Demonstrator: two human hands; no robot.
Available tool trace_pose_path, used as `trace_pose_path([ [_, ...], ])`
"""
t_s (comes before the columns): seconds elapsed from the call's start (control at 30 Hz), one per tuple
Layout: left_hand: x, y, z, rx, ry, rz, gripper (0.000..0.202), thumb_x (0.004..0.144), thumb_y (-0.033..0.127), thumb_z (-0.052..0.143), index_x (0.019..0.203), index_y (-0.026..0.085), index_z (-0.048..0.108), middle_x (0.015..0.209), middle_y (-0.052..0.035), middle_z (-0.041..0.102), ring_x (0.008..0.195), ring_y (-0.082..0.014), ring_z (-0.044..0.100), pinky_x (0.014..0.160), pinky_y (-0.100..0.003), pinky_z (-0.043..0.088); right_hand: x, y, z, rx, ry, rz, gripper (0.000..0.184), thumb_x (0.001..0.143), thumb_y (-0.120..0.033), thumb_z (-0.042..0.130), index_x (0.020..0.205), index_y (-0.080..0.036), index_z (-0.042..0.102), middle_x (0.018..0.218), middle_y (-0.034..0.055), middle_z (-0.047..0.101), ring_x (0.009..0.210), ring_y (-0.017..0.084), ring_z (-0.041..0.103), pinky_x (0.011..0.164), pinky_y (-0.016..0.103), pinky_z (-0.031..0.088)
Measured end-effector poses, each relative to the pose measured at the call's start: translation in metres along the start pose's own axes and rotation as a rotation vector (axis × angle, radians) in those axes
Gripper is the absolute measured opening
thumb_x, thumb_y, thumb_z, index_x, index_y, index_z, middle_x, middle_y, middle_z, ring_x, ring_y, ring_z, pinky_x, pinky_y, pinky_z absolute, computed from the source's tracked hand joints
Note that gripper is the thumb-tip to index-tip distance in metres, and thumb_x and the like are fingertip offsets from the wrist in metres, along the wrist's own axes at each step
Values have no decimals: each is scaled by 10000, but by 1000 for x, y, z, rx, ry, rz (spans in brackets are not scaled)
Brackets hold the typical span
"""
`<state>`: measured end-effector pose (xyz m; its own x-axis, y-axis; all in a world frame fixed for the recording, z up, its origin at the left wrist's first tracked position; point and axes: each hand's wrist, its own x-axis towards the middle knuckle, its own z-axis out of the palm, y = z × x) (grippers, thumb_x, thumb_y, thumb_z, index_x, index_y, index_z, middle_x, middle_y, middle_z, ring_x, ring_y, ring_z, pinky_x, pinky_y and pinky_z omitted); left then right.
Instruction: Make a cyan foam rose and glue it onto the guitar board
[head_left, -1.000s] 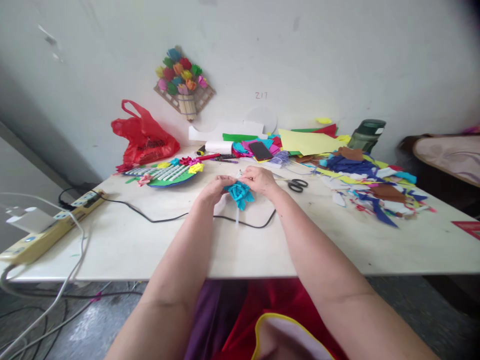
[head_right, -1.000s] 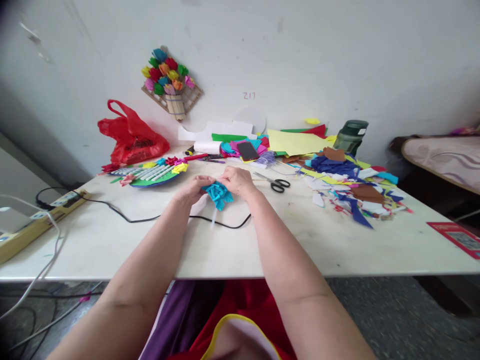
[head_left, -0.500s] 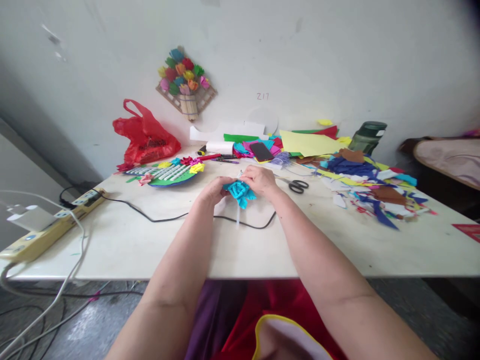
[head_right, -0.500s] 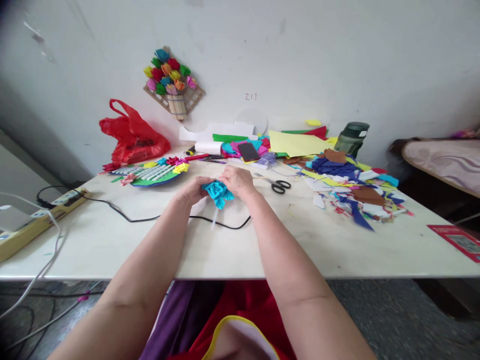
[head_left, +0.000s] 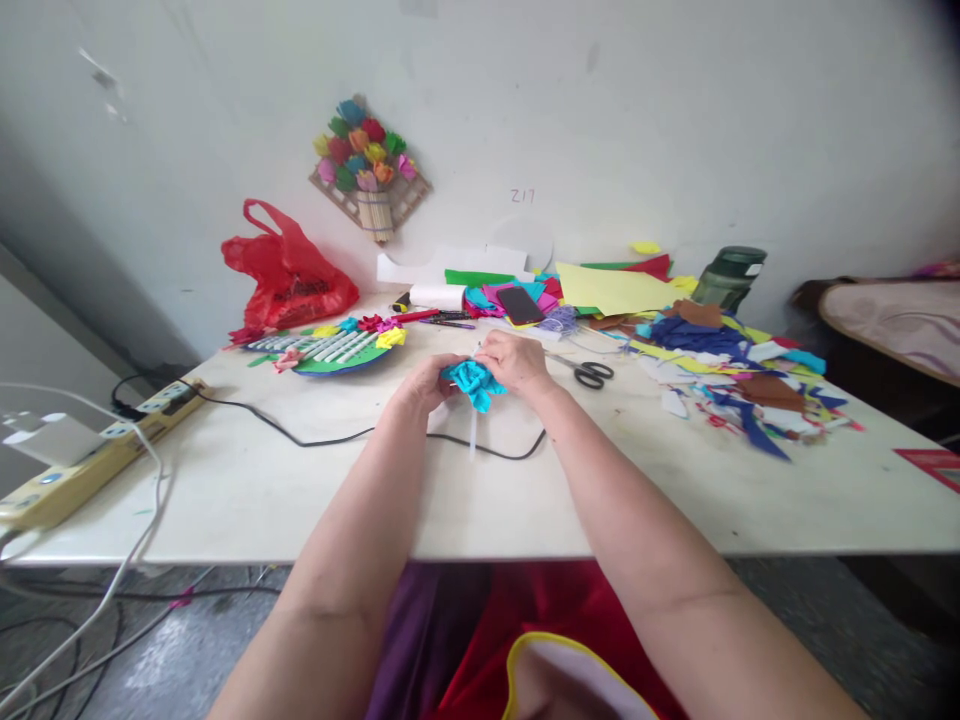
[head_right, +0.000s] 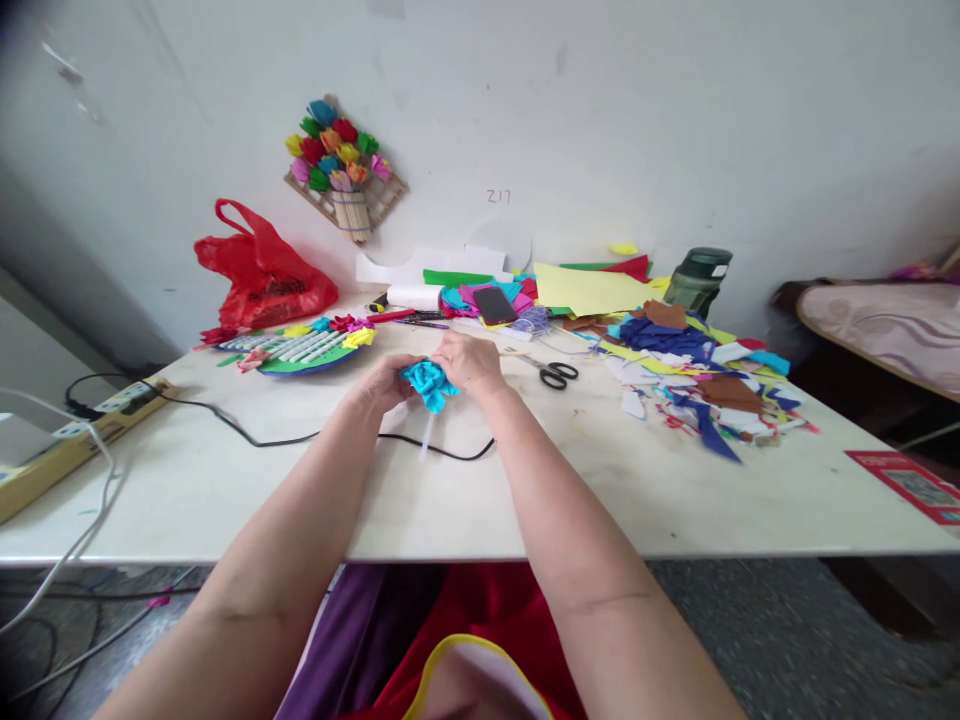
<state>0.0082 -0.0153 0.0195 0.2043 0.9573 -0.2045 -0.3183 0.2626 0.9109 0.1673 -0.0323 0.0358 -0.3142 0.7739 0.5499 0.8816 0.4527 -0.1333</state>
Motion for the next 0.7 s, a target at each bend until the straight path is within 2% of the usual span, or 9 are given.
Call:
trace_pose_path([
  [0.27, 4, 0, -1, 10, 8, 23, 132, 650, 246, 653, 618, 150, 569, 552, -12, 577, 479, -121, 525, 502, -258, 432, 0, -3, -3, -11, 2, -46, 295, 876, -354, 458, 881, -221, 720, 998, 46, 667, 888, 175, 575, 649, 274, 363],
  [0.5, 6, -1, -5, 79, -21, 66, 111, 600, 216, 664, 652, 130, 617, 584, -3, 581, 509, -106, 519, 511, -242, 431, -1, 1, 1, 60, 5, -22, 255, 852, -357, 496, 869, -237, 720, 1001, 26, 664, 886, 162, 581, 648, 260, 372],
  [0.7, 3, -1, -8, 216, -120, 169, 190, 570, 269, 713, 594, 107, 616, 556, -15, 567, 509, -108, 513, 532, -247, 404, -1, 10, 2, 116, -7, 11, 288, 864, -359, 448, 856, -247, 714, 946, 11, 665, 868, 156, 583, 644, 253, 379],
])
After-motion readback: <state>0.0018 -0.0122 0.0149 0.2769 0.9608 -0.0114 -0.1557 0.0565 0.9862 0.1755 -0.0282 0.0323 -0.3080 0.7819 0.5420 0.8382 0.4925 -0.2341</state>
